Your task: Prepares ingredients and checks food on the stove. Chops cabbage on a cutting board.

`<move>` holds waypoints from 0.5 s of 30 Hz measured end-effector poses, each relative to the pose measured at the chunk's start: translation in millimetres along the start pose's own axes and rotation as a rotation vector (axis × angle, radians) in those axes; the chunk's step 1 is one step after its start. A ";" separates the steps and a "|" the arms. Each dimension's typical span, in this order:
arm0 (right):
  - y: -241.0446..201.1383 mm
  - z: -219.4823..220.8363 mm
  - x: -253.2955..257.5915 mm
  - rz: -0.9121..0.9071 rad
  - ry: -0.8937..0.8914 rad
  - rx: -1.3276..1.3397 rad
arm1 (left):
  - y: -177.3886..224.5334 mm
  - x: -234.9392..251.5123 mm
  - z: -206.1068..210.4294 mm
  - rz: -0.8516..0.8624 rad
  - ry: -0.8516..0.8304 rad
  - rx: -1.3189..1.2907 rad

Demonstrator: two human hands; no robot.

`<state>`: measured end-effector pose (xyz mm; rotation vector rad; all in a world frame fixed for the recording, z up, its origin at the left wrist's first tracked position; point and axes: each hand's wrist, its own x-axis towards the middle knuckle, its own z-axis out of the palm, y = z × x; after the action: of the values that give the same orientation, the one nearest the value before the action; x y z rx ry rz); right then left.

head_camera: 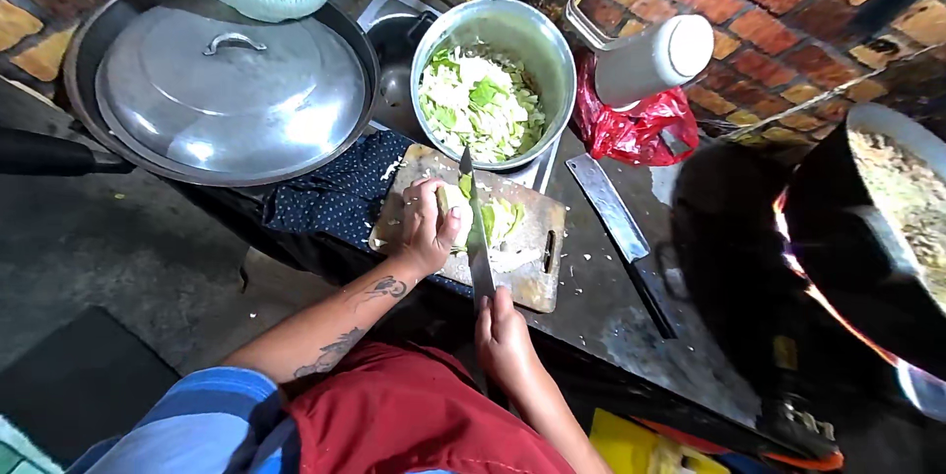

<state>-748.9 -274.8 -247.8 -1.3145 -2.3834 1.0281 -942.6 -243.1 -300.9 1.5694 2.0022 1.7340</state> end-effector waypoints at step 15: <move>-17.4 -21.2 23.2 0.209 -0.210 -0.095 | 3.2 2.2 0.2 -0.012 0.006 0.041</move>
<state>-762.7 -252.2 -223.6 -1.5902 -2.5145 1.1748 -941.5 -242.0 -297.4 1.5629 2.0587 1.7064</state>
